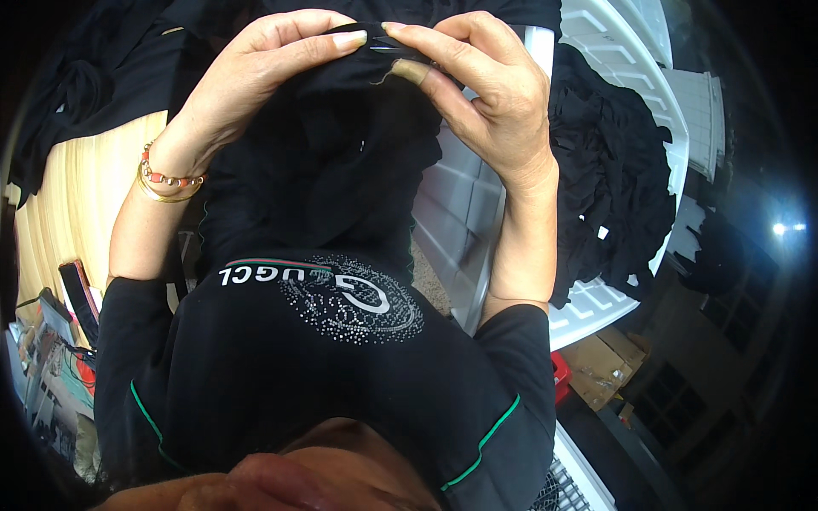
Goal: Trimming loose threads from black garments using a pair of scissors.
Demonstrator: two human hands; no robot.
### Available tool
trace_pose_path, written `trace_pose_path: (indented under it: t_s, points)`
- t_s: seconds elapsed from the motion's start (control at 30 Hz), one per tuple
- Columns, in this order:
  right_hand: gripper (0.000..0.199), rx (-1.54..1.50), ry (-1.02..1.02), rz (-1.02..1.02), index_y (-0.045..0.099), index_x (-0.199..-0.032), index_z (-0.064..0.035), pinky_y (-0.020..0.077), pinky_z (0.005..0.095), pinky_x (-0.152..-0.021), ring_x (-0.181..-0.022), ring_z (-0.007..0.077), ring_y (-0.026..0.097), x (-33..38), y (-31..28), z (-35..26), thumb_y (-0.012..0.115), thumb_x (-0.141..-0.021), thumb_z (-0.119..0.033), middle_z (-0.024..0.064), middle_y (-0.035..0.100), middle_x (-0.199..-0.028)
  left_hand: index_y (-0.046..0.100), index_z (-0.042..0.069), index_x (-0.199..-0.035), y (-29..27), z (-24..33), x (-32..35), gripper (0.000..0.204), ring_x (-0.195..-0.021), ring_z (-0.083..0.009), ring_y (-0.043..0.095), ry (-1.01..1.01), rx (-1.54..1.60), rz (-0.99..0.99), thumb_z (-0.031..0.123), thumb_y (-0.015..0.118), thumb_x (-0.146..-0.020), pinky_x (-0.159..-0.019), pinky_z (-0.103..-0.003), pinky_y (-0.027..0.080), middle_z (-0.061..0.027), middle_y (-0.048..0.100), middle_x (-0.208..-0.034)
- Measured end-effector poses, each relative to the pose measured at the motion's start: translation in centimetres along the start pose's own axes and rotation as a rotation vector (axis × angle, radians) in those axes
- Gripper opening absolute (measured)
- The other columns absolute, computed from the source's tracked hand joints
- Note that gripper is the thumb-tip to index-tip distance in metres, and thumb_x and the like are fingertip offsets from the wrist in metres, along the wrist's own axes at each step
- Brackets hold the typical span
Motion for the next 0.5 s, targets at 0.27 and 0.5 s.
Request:
trace_pose_path:
  t_s: [0.27, 0.5]
  points:
    - [0.035, 0.020, -0.015, 0.009, 0.073, -0.112, -0.0050, 0.0457, 0.0219, -0.064, -0.077, 0.0128, 0.058, 0.2, 0.1, 0.3, 0.077, -0.077, 0.000, 0.0065, 0.065, -0.090, 0.067, -0.002, -0.105, 0.0, 0.0, -0.2, 0.021, -0.073, -0.0021, 0.049, 0.003, -0.074, -0.001, 0.016, 0.058, -0.099, -0.066, -0.016, 0.039, 0.0051, 0.061, -0.084]
    - [0.039, -0.363, 0.343, 0.083, 0.066, -0.122, -0.0029, 0.0401, 0.0166, -0.063, -0.075, 0.0040, 0.052, 0.3, 1.1, -0.1, 0.074, -0.084, -0.004, -0.0012, 0.059, -0.087, 0.066, -0.003, -0.105, 0.1, -0.2, -0.2, 0.021, -0.073, -0.0024, 0.048, 0.018, -0.135, -0.002, 0.016, 0.059, -0.098, -0.066, -0.017, 0.040, 0.0055, 0.060, -0.083]
Point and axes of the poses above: each hand's wrist, its own x-axis away from the middle knuckle, its own y-axis out of the palm, z = x × y, the point moved 1 cm from there along -x, towards the middle knuckle
